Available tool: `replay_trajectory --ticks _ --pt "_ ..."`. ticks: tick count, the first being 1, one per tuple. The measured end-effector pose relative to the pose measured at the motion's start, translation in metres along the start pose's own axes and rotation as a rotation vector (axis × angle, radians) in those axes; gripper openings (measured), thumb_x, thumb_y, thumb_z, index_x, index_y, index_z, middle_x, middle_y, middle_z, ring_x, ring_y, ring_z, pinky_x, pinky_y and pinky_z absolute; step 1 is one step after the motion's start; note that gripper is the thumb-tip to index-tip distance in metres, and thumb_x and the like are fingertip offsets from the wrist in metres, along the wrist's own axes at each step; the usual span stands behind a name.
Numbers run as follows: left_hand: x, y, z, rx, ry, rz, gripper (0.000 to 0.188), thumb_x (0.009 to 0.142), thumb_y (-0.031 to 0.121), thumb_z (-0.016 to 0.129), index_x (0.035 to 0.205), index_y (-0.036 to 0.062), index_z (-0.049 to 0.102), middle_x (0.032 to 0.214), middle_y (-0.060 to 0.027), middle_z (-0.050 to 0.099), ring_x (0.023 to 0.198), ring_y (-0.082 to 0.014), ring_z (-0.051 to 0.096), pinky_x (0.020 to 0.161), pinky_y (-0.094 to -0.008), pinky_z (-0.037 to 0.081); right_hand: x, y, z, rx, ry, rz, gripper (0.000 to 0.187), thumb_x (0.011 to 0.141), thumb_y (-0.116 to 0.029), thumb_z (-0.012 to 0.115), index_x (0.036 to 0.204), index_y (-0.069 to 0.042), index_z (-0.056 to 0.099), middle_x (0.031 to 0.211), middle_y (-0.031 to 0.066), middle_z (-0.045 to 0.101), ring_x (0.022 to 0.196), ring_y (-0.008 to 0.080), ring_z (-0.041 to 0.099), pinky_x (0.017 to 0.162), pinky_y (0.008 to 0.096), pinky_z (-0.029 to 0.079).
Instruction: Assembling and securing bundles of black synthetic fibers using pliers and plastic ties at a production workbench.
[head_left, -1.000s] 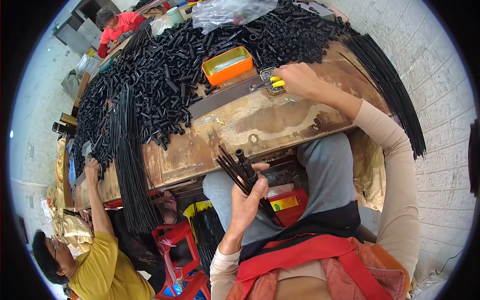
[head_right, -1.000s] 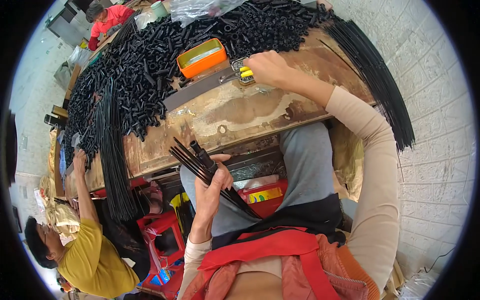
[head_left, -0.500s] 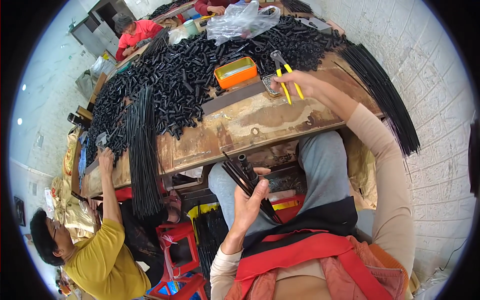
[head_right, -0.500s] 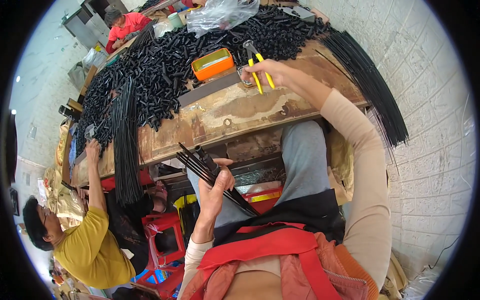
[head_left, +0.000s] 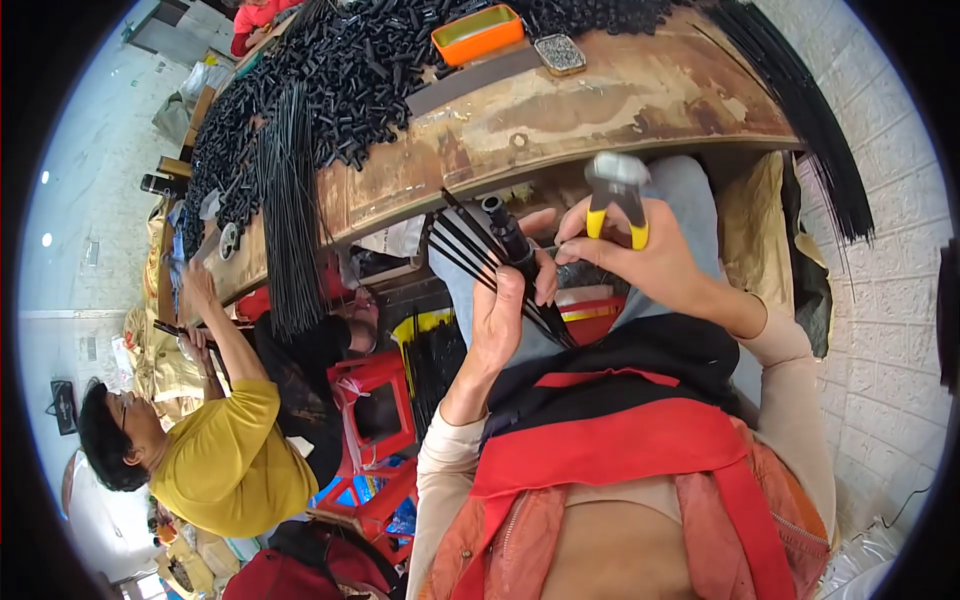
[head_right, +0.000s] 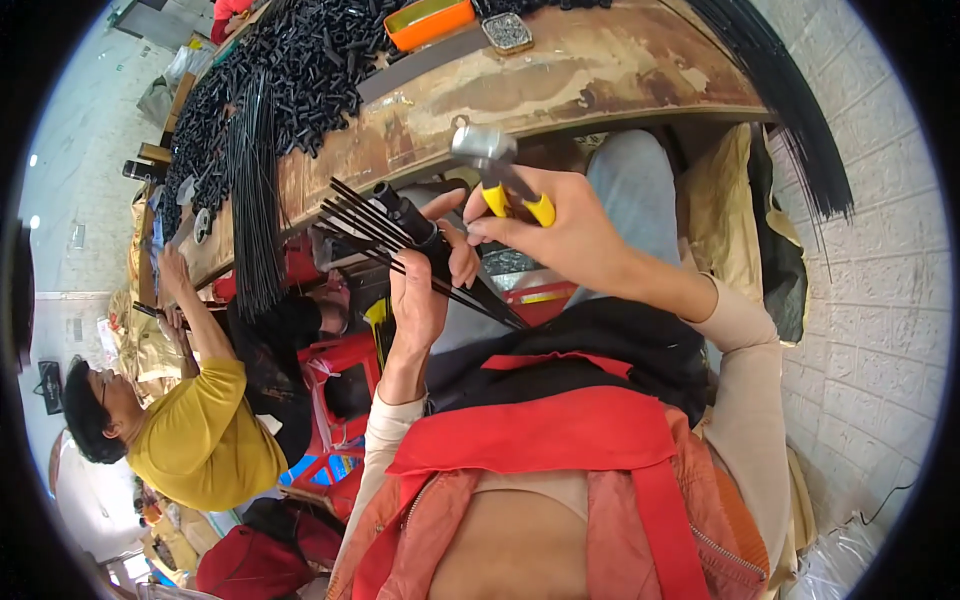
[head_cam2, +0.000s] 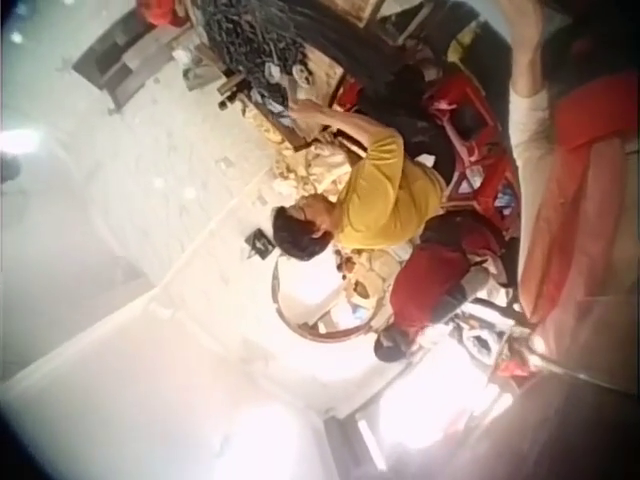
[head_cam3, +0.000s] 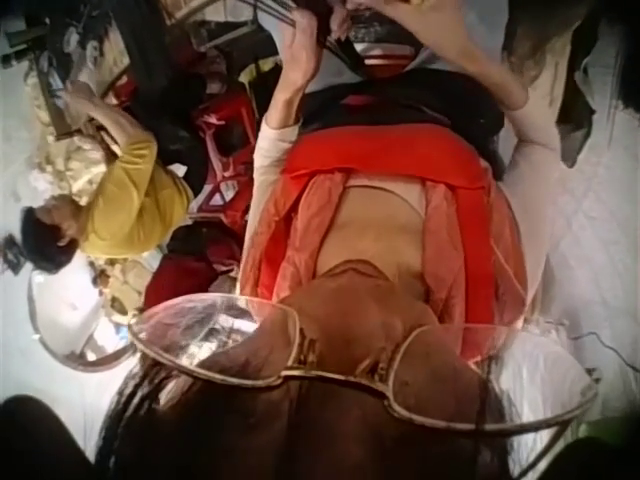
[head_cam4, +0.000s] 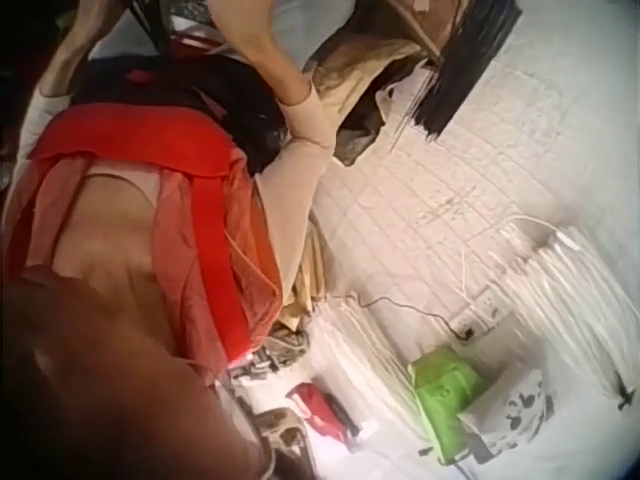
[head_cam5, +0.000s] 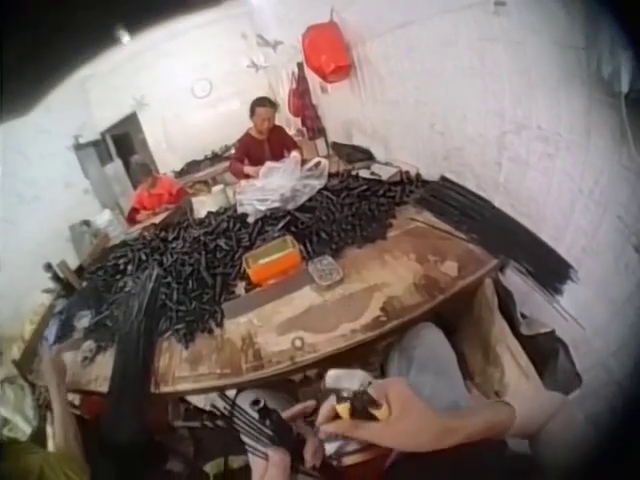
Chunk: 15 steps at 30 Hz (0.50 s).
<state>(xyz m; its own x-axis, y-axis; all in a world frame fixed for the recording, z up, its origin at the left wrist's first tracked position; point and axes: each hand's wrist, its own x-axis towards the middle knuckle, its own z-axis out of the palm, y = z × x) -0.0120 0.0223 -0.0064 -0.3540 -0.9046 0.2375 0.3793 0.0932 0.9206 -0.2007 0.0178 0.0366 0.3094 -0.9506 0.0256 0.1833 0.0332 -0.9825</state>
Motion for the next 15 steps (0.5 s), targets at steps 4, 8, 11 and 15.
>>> replay_trajectory --ticks 4,8,11,15 --pt "-0.007 0.004 0.007 0.058 -0.026 -0.048 0.085 0.092 0.065 0.042 0.132 -0.0093 0.043 0.071 0.0004 0.048 0.067 -0.0084 0.045 0.064 -0.0231 0.038 -0.014 0.008 -0.001 -0.399 0.016 -0.203 0.012 0.088 0.004 0.063 0.098 0.003 0.058 0.087 0.0089 0.066 0.088 0.017 0.066 0.082 0.0311 0.052" --pt "-0.015 -0.003 -0.001 0.09 -0.117 -0.089 0.083 0.093 0.065 0.042 0.131 -0.0091 0.044 0.084 -0.0038 0.057 0.078 -0.0108 0.052 0.079 -0.0261 0.042 -0.019 0.0 0.004 -0.175 -0.065 -0.246 0.011 0.089 0.008 0.059 0.099 0.004 0.057 0.088 0.0109 0.065 0.092 0.0234 0.066 0.092 0.0381 0.049" --pt "-0.016 -0.008 0.002 0.127 -0.067 -0.049 0.081 0.093 0.063 0.042 0.131 -0.0083 0.044 0.113 -0.0129 0.059 0.101 -0.0177 0.056 0.093 -0.0317 0.042 -0.016 0.006 0.006 -0.148 -0.05 -0.332 0.014 0.088 0.004 0.062 0.102 0.004 0.059 0.083 0.0098 0.067 0.083 0.0195 0.067 0.08 0.0331 0.051" --pt "-0.015 -0.007 0.004 0.086 -0.068 -0.066 0.08 0.094 0.062 0.042 0.132 -0.0079 0.044 0.132 -0.0175 0.051 0.118 -0.0224 0.052 0.102 -0.0356 0.038 -0.015 0.007 0.006 -0.184 -0.009 -0.399 0.018 0.088 -0.002 0.065 0.103 0.004 0.06 0.075 0.0076 0.068 0.07 0.0132 0.068 0.064 0.0257 0.054"
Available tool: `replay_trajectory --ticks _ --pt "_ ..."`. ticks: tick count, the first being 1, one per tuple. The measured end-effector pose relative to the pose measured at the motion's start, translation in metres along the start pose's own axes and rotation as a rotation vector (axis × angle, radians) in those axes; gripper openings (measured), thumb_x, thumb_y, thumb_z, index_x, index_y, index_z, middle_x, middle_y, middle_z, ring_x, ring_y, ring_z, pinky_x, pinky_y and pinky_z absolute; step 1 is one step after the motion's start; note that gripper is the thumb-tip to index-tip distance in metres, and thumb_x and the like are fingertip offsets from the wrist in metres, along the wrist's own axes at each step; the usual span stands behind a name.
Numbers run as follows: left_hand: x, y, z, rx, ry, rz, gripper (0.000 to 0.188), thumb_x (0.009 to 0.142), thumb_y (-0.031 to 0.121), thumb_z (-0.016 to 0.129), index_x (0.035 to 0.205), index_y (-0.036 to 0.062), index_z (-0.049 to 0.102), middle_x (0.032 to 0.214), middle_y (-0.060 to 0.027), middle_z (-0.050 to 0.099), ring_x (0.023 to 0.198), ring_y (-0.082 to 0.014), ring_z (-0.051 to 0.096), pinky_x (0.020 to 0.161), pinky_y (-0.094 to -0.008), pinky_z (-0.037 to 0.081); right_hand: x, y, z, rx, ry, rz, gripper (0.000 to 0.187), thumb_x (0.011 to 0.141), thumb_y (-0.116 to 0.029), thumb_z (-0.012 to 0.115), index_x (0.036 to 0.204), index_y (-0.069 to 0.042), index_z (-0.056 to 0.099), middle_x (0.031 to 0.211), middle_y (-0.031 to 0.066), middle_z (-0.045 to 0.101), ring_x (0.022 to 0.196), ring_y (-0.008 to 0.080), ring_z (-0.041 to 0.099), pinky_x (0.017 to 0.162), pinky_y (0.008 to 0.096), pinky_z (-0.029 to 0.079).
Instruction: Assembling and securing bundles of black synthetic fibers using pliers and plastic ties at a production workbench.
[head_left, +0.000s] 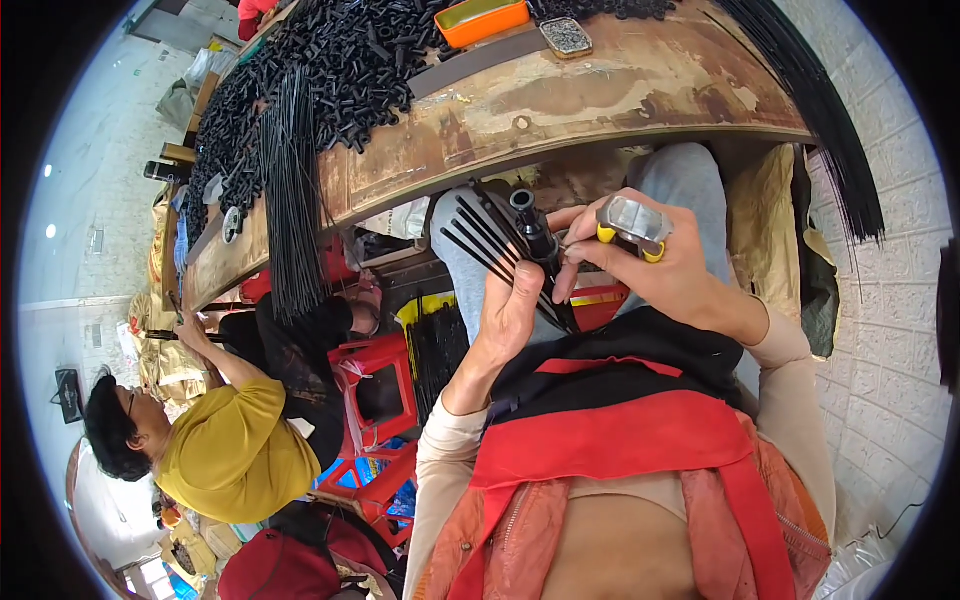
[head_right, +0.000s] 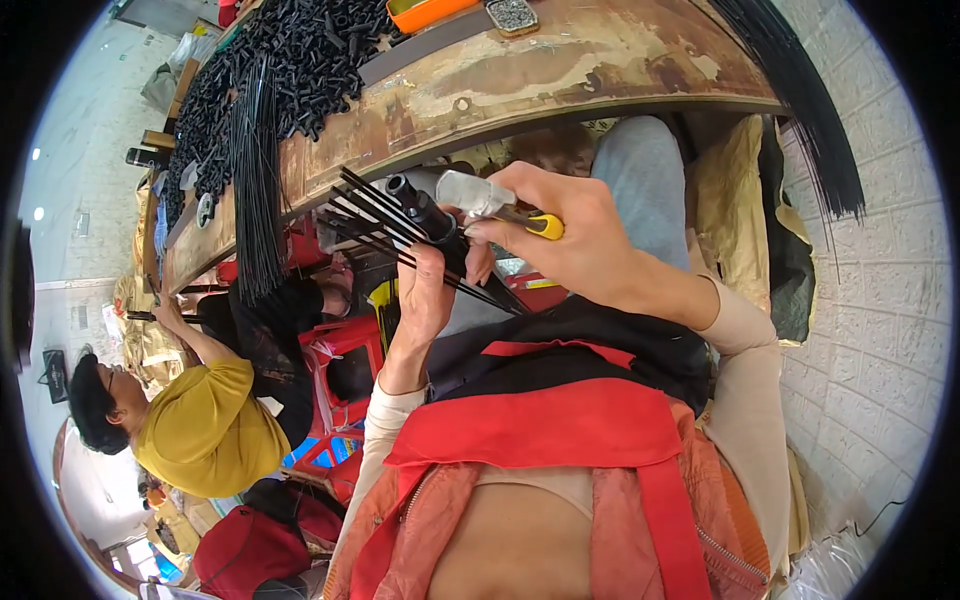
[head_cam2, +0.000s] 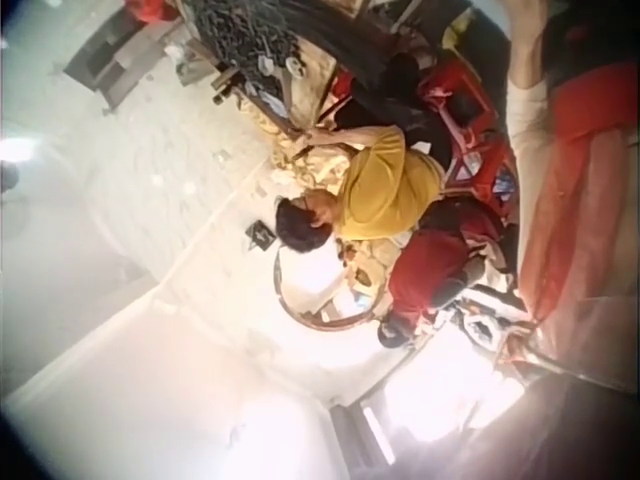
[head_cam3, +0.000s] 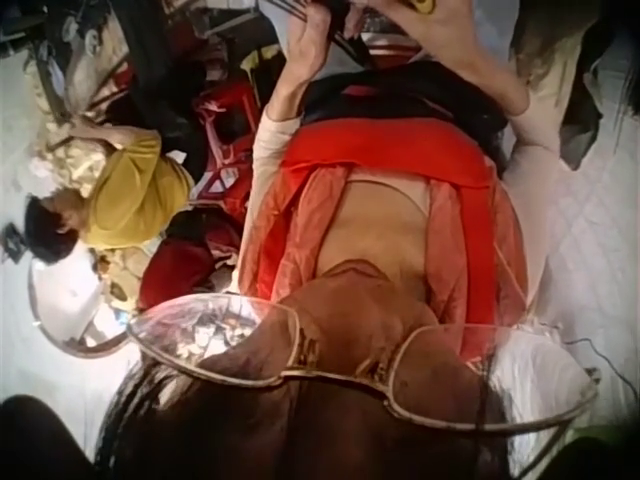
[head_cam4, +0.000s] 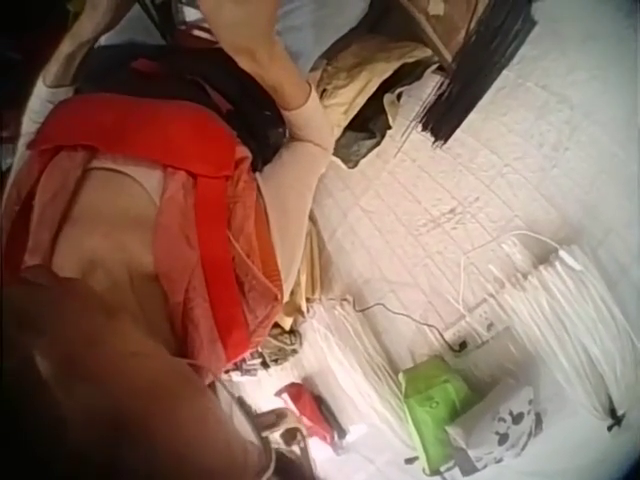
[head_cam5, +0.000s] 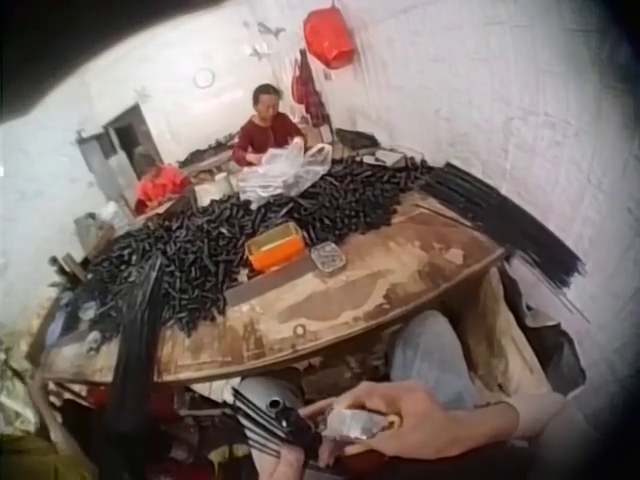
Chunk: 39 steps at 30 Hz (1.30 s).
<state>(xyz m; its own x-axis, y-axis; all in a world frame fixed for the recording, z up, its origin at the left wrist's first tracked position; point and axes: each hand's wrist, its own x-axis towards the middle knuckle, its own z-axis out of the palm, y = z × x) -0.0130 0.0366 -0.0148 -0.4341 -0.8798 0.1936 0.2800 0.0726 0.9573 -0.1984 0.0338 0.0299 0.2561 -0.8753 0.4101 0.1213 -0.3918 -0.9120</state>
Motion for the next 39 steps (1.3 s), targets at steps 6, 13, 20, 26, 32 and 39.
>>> replay_trajectory --ticks 6,13,20,26,32,39 --pt "0.001 -0.001 0.0 0.001 -0.003 0.026 0.08 0.094 0.062 0.042 0.133 -0.0078 0.044 0.131 -0.0173 0.052 0.119 -0.0226 0.051 0.103 -0.0356 0.037 -0.001 -0.004 -0.005 -0.028 -0.066 0.13 0.014 0.088 0.01 0.059 0.1 0.004 0.058 0.095 0.0113 0.065 0.101 0.0273 0.064 0.095 0.0399 0.047" --pt "0.002 0.005 -0.003 -0.038 -0.074 -0.066 0.085 0.092 0.065 0.042 0.136 -0.0077 0.041 0.11 -0.0101 0.058 0.087 -0.0114 0.054 0.083 -0.0276 0.045 0.008 -0.004 -0.006 -0.133 -0.086 -0.001 0.013 0.087 0.009 0.061 0.098 0.003 0.058 0.098 0.0114 0.066 0.098 0.0199 0.063 0.088 0.0329 0.049" --pt "0.019 0.009 -0.003 -0.199 -0.084 0.002 0.089 0.089 0.065 0.047 0.143 -0.0032 0.029 0.066 0.0021 0.041 0.056 -0.0085 0.038 0.053 -0.0239 0.032 0.025 -0.027 -0.014 -0.242 -0.171 0.391 0.015 0.091 -0.01 0.062 0.1 -0.001 0.054 0.082 0.0057 0.064 0.072 0.0099 0.058 0.064 0.0263 0.046" --pt "0.022 0.004 -0.011 -0.19 -0.112 -0.018 0.077 0.09 0.067 0.044 0.119 -0.0046 0.048 0.068 0.0008 0.046 0.061 -0.0072 0.04 0.056 -0.0231 0.034 -0.005 -0.048 -0.034 -0.367 -0.442 0.659 0.025 0.099 -0.026 0.05 0.104 -0.002 0.055 0.081 0.0061 0.067 0.072 0.0143 0.062 0.065 0.0277 0.046" --pt "0.018 0.004 -0.006 -0.17 -0.109 -0.005 0.074 0.09 0.068 0.044 0.108 -0.0038 0.051 0.067 0.001 0.045 0.062 -0.008 0.041 0.057 -0.024 0.034 0.002 -0.053 -0.043 -0.284 -0.585 0.703 0.031 0.101 -0.031 0.047 0.101 0.0 0.054 0.08 0.0052 0.066 0.07 0.0141 0.062 0.064 0.0278 0.047" --pt "0.009 0.004 0.004 -0.146 0.017 0.034 0.069 0.091 0.064 0.047 0.104 -0.0033 0.051 0.068 0.0005 0.046 0.06 -0.0082 0.04 0.056 -0.0242 0.034 0.022 -0.059 -0.045 -0.193 -0.702 0.933 0.033 0.1 -0.031 0.047 0.094 0.001 0.051 0.073 0.0076 0.06 0.052 0.0125 0.056 0.048 0.0295 0.045"
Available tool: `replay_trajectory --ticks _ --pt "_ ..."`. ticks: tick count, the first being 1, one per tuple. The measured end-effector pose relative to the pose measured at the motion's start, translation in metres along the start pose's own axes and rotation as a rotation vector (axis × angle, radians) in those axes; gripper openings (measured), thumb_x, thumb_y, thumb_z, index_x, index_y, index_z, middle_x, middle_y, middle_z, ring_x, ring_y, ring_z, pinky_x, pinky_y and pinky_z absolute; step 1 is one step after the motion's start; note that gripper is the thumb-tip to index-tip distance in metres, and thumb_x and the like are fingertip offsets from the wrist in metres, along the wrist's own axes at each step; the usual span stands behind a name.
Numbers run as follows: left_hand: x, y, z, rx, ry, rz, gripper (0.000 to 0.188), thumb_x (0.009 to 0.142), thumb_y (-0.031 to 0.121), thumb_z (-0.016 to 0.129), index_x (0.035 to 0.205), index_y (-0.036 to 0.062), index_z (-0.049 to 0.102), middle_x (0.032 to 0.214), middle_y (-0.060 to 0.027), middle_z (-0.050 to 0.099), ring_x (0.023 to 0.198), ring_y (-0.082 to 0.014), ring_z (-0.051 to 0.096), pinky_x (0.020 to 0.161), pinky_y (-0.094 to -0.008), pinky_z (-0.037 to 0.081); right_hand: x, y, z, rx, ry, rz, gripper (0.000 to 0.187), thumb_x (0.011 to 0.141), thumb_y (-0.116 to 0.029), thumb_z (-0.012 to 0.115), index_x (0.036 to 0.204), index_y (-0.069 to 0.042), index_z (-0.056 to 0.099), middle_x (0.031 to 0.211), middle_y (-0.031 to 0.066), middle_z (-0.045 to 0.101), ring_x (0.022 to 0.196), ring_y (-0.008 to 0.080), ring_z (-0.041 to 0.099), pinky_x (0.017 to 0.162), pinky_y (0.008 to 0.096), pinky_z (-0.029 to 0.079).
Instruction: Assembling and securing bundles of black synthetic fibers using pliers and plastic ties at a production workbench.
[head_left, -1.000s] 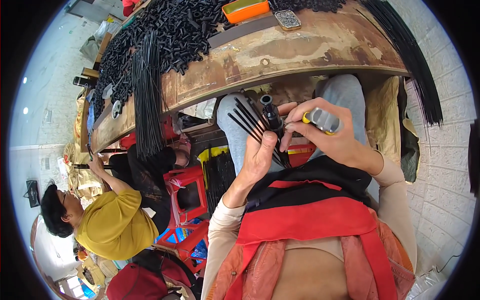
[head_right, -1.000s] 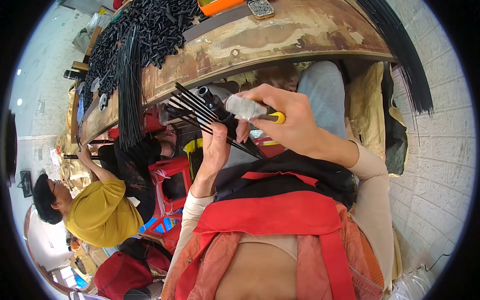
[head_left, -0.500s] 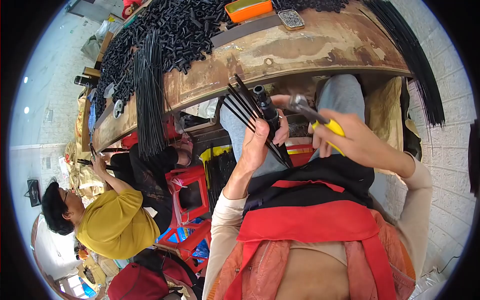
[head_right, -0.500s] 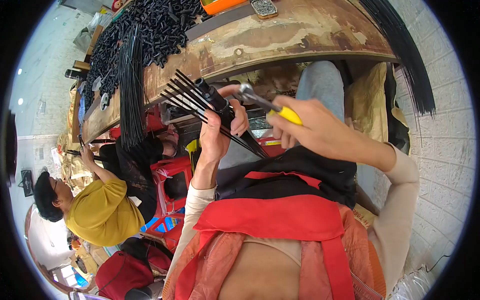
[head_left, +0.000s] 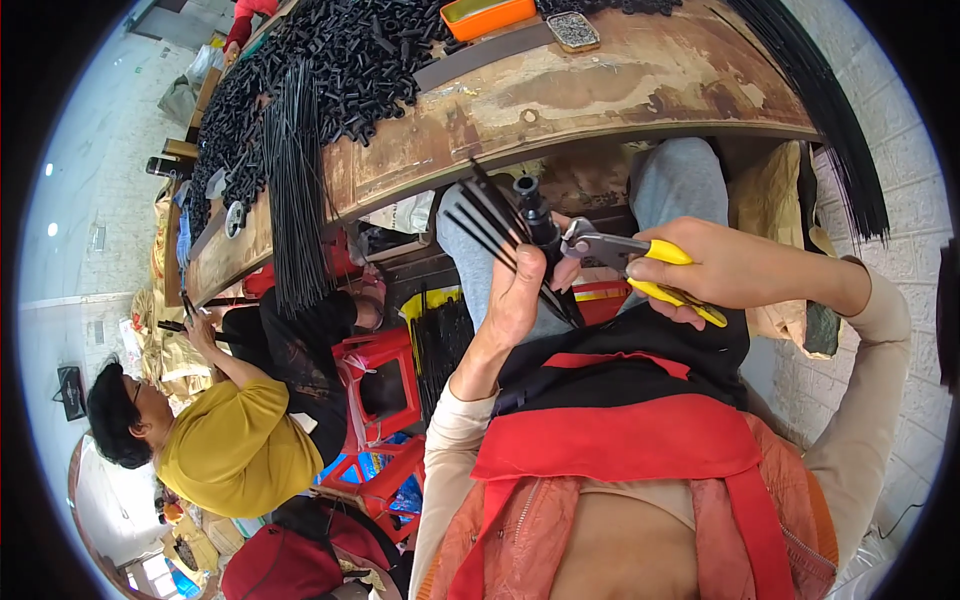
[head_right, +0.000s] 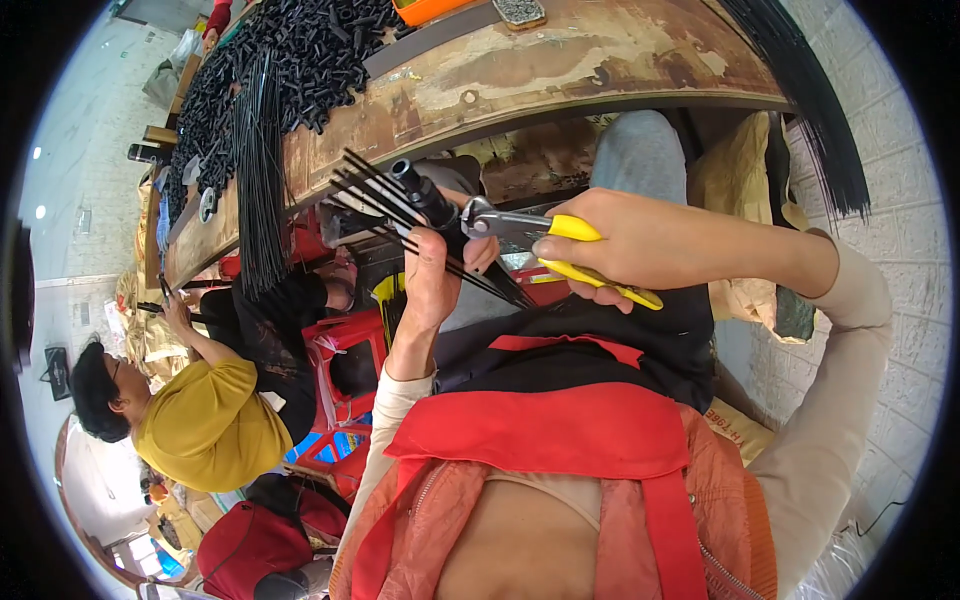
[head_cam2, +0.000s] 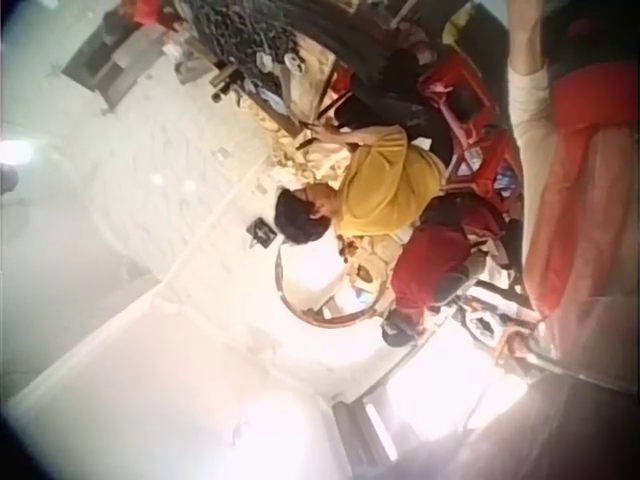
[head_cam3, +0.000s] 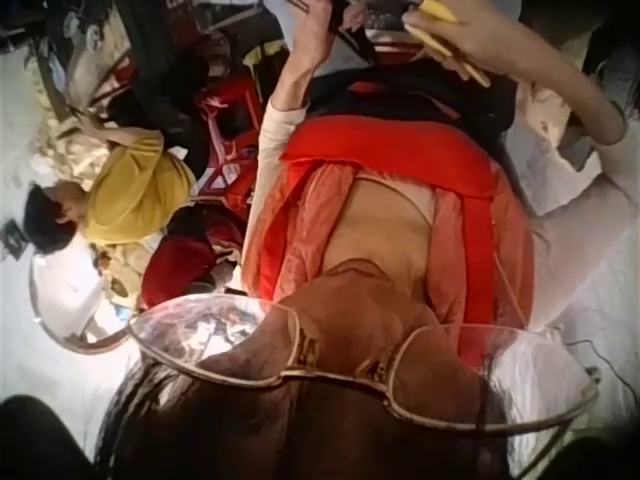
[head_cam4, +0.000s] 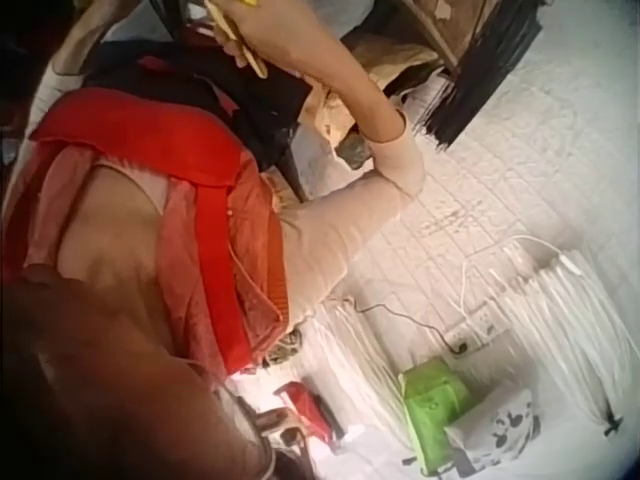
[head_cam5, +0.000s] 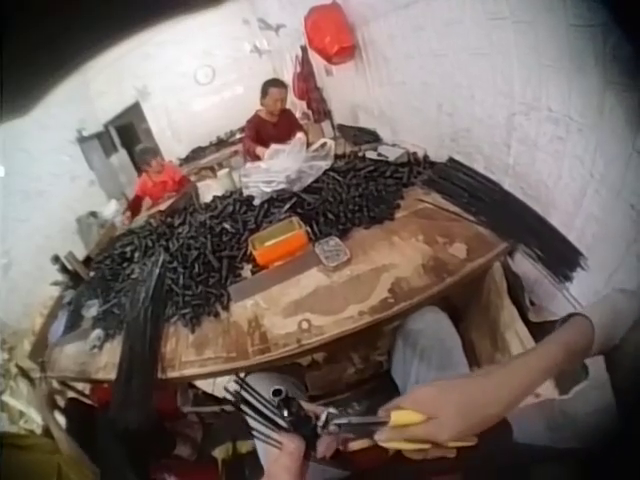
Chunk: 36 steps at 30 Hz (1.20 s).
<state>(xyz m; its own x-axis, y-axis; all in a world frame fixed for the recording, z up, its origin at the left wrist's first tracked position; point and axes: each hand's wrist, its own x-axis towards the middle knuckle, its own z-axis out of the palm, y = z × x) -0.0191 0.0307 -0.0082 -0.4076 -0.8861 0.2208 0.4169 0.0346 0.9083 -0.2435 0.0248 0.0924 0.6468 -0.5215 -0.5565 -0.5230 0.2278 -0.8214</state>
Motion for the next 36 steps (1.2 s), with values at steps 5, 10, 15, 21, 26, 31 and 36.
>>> replay_trajectory --ticks 5,10,15,21,26,31,36 --pt "0.001 0.002 -0.008 -0.12 -0.094 -0.044 0.07 0.089 0.061 0.053 0.111 -0.0056 0.048 0.068 -0.0021 0.045 0.059 -0.0103 0.04 0.054 -0.0253 0.034 -0.004 0.01 0.013 -0.094 0.152 -0.128 0.032 0.1 -0.03 0.048 0.096 0.001 0.052 0.068 0.0067 0.058 0.053 0.0147 0.056 0.051 0.031 0.046" --pt "0.007 -0.001 -0.004 -0.047 -0.17 -0.047 0.074 0.09 0.062 0.051 0.116 -0.0071 0.047 0.069 -0.0014 0.045 0.06 -0.0094 0.041 0.054 -0.0241 0.034 -0.028 -0.033 0.002 -0.189 0.175 0.136 0.028 0.099 -0.026 0.049 0.109 0.001 0.052 0.07 0.009 0.061 0.061 0.0198 0.061 0.059 0.0345 0.048" --pt "0.011 0.005 0.0 -0.024 -0.122 -0.065 0.07 0.092 0.06 0.049 0.12 -0.0046 0.046 0.069 0.0014 0.042 0.062 -0.0072 0.036 0.059 -0.0235 0.035 -0.021 -0.039 -0.013 -0.536 0.166 0.063 0.03 0.097 -0.024 0.053 0.111 0.002 0.05 0.075 0.0223 0.059 0.07 0.0395 0.058 0.064 0.0436 0.045" --pt "0.032 0.0 -0.029 -0.089 -0.048 -0.15 0.086 0.087 0.068 0.049 0.126 -0.0078 0.046 0.068 0.0006 0.048 0.058 -0.008 0.043 0.054 -0.0237 0.035 0.034 0.011 -0.026 -0.6 0.4 -0.28 0.033 0.094 -0.028 0.057 0.112 -0.001 0.05 0.088 0.0234 0.062 0.084 0.0419 0.061 0.071 0.0459 0.046" --pt "0.042 0.028 -0.067 -0.013 0.356 0.107 0.07 0.094 0.061 0.043 0.13 0.0004 0.045 0.067 0.0019 0.041 0.057 -0.0102 0.039 0.053 -0.0268 0.034 0.085 0.074 -0.117 -1.031 0.841 -0.127 0.045 0.087 -0.041 0.063 0.114 -0.007 0.051 0.099 0.0182 0.061 0.09 0.0383 0.061 0.076 0.0431 0.05" --pt "0.03 0.114 -0.083 0.016 0.611 0.502 0.065 0.098 0.053 0.041 0.133 -0.0013 0.042 0.072 0.0014 0.037 0.062 -0.0102 0.033 0.058 -0.0253 0.031 0.081 0.072 -0.126 -1.484 0.979 -0.779 0.042 0.072 -0.034 0.072 0.099 -0.006 0.056 0.095 0.0121 0.059 0.09 0.0307 0.059 0.076 0.0413 0.05" --pt "0.023 0.119 -0.078 -0.478 0.479 0.642 0.057 0.1 0.04 0.044 0.131 -0.0079 0.039 0.082 -0.0024 0.031 0.07 -0.0153 0.031 0.068 -0.0288 0.033 0.04 0.087 0.008 -0.368 0.029 -0.687 0.033 0.089 -0.025 0.066 0.116 -0.007 0.064 0.109 0.0112 0.065 0.091 0.0253 0.064 0.077 0.0374 0.052"
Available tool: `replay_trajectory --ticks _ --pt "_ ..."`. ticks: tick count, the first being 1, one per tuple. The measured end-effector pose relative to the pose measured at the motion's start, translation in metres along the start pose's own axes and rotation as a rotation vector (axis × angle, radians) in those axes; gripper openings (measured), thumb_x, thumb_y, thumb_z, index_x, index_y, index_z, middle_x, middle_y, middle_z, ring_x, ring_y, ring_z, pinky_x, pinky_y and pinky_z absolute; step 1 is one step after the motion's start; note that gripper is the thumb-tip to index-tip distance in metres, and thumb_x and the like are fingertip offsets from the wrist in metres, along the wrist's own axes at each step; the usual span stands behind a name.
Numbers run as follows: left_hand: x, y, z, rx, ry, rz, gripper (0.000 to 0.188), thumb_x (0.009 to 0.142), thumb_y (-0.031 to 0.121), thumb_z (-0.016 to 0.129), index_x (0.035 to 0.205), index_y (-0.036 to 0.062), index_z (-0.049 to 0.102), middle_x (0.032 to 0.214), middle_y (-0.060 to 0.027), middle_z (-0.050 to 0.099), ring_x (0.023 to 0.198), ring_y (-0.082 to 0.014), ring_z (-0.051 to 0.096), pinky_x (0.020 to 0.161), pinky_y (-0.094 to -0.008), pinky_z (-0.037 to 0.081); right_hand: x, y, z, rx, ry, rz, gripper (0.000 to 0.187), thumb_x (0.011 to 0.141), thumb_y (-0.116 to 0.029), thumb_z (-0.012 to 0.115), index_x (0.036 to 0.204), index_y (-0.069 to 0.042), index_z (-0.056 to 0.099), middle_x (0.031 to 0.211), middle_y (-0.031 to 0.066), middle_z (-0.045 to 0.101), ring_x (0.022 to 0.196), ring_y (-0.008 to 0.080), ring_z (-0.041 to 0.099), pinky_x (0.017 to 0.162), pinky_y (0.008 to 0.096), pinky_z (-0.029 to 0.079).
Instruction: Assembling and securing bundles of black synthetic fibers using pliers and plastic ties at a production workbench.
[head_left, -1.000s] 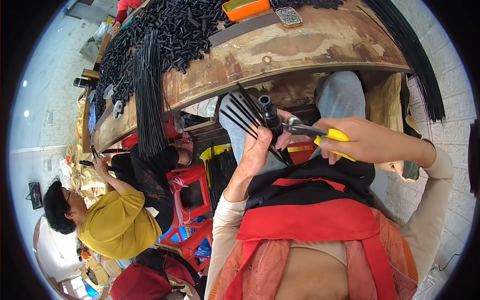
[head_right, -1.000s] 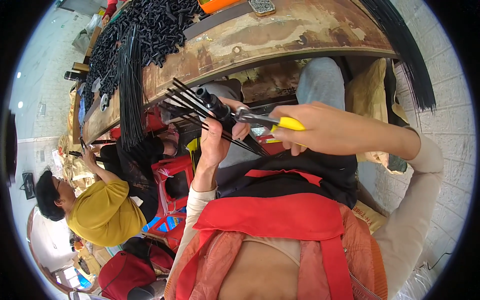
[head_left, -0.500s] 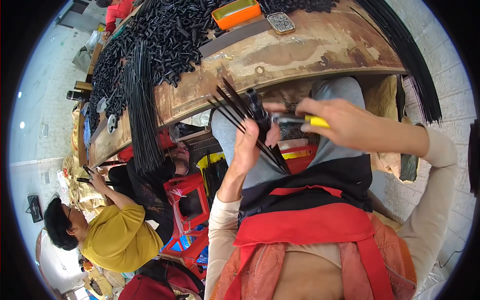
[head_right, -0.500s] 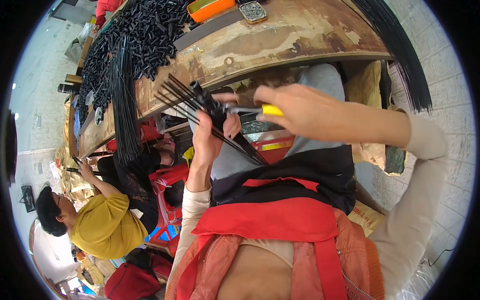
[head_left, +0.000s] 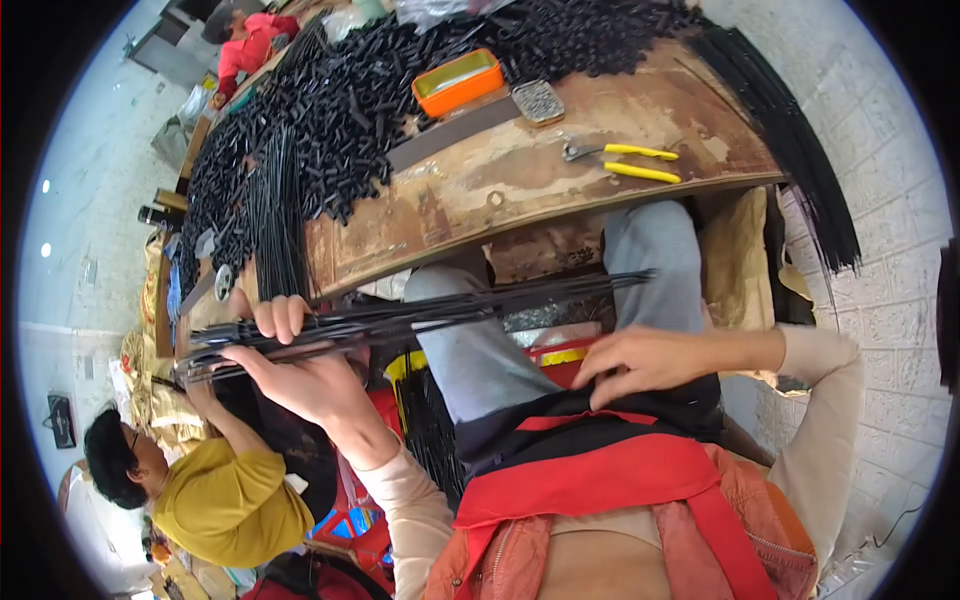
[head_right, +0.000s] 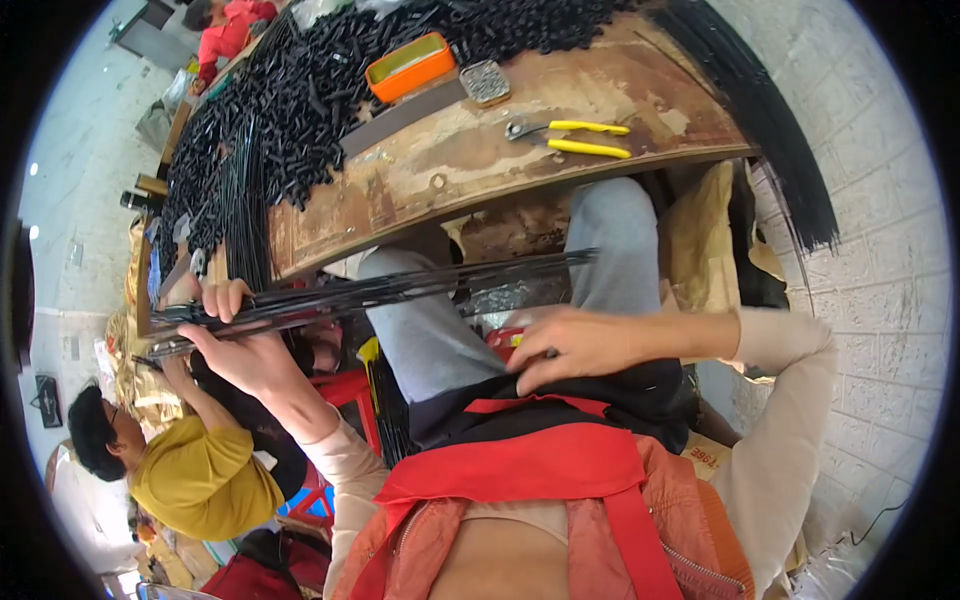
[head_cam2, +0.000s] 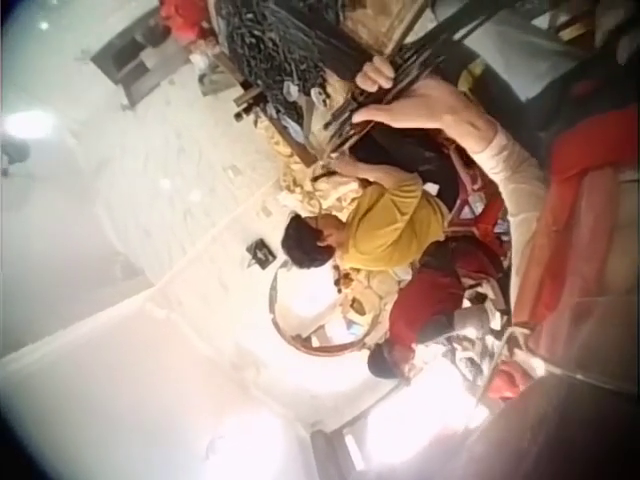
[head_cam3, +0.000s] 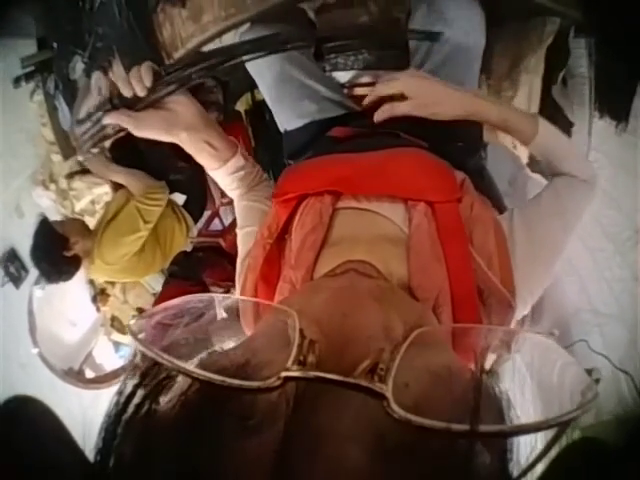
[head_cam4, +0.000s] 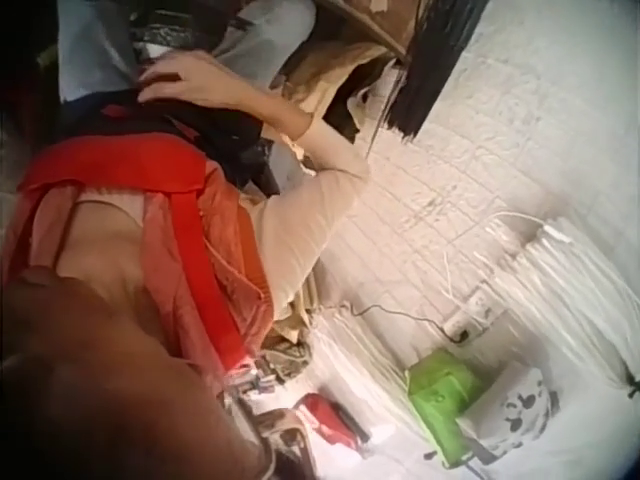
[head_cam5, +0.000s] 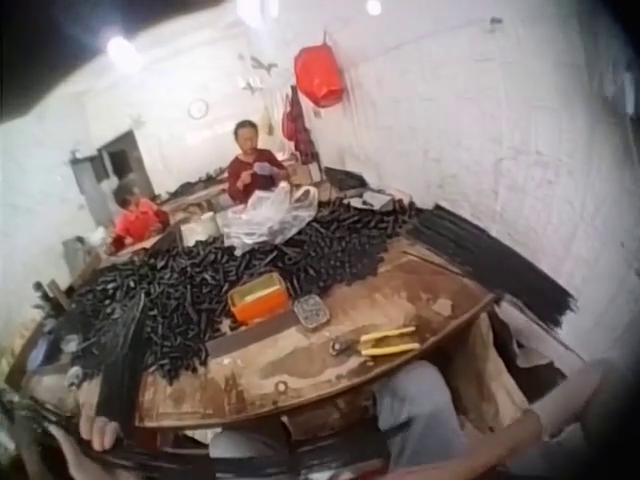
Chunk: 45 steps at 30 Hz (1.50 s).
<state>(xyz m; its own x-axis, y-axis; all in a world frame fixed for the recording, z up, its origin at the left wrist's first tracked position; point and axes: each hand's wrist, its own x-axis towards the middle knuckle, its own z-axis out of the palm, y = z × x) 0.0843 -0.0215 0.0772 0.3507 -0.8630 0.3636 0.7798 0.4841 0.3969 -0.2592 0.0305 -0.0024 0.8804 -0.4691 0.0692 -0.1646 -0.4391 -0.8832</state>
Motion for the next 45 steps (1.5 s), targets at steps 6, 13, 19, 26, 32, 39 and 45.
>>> replay_trajectory --ticks 6,13,19,26,32,39,45 --pt "-0.051 -0.079 0.0 0.03 0.158 -0.24 0.049 0.099 0.036 0.048 0.12 -0.0084 0.043 0.094 -0.0096 0.052 0.089 -0.023 0.053 0.09 -0.0361 0.045 -0.073 -0.023 -0.021 0.78 1.018 0.14 0.047 0.076 -0.019 0.077 0.111 -0.004 0.049 0.112 0.0133 0.056 0.075 0.0136 0.063 0.057 0.0202 0.052" --pt "-0.113 -0.182 -0.079 -0.179 0.631 -0.899 0.063 0.101 0.048 0.034 0.117 -0.0108 0.049 0.116 -0.0252 0.058 0.118 -0.0389 0.053 0.111 -0.0502 0.036 -0.111 -0.075 -0.063 0.429 1.482 -0.209 0.031 0.069 0.008 0.054 0.094 -0.007 0.045 0.087 0.0026 0.045 0.068 0.0077 0.04 0.059 0.0185 0.035" --pt "-0.151 -0.166 -0.074 -0.249 -0.42 -1.261 0.046 0.102 0.04 0.043 0.112 -0.0015 0.059 0.105 -0.0145 0.061 0.098 -0.0229 0.06 0.092 -0.0321 0.045 -0.042 -0.049 -0.019 0.391 0.923 0.194 0.033 0.073 0.003 0.077 0.093 -0.006 0.053 0.086 0.0006 0.056 0.077 0.0075 0.056 0.066 0.0217 0.045" --pt "-0.12 -0.135 0.029 0.699 -0.447 -0.753 0.029 0.095 0.009 0.058 0.122 -0.002 0.059 0.121 -0.007 0.058 0.113 -0.0131 0.054 0.097 -0.0261 0.042 -0.006 -0.017 -0.023 0.628 0.737 0.294 0.023 0.077 0.0 0.074 0.092 -0.005 0.058 0.079 -0.0025 0.06 0.07 0.0031 0.056 0.059 0.018 0.042" --pt "-0.106 -0.118 0.028 0.625 -0.329 -0.792 0.018 0.084 -0.001 0.071 0.1 0.0006 0.064 0.107 -0.0044 0.062 0.102 -0.0083 0.057 0.085 -0.024 0.048 0.007 -0.004 -0.024 0.785 0.623 0.224 0.021 0.074 0.002 0.075 0.085 -0.006 0.059 0.078 -0.0038 0.058 0.074 0.0043 0.055 0.065 0.0206 0.044" --pt "-0.105 -0.104 0.039 0.791 -0.477 -0.654 0.013 0.083 -0.002 0.07 0.093 0.0007 0.062 0.098 -0.0022 0.059 0.092 -0.009 0.057 0.082 -0.0249 0.048 0.027 -0.015 -0.003 0.904 0.816 -0.092 0.027 0.073 0.009 0.074 0.08 -0.007 0.053 0.088 0.0021 0.054 0.085 0.0116 0.056 0.075 0.0248 0.047" --pt "-0.11 -0.093 0.044 0.587 -0.335 -0.624 0.013 0.082 0.002 0.072 0.094 0.0027 0.066 0.093 -0.0045 0.064 0.085 -0.0093 0.059 0.078 -0.0246 0.048 0.027 -0.035 -0.002 0.803 0.768 -0.125 0.027 0.073 0.007 0.075 0.081 -0.007 0.054 0.088 0.0032 0.054 0.083 0.0128 0.056 0.075 0.0266 0.048"
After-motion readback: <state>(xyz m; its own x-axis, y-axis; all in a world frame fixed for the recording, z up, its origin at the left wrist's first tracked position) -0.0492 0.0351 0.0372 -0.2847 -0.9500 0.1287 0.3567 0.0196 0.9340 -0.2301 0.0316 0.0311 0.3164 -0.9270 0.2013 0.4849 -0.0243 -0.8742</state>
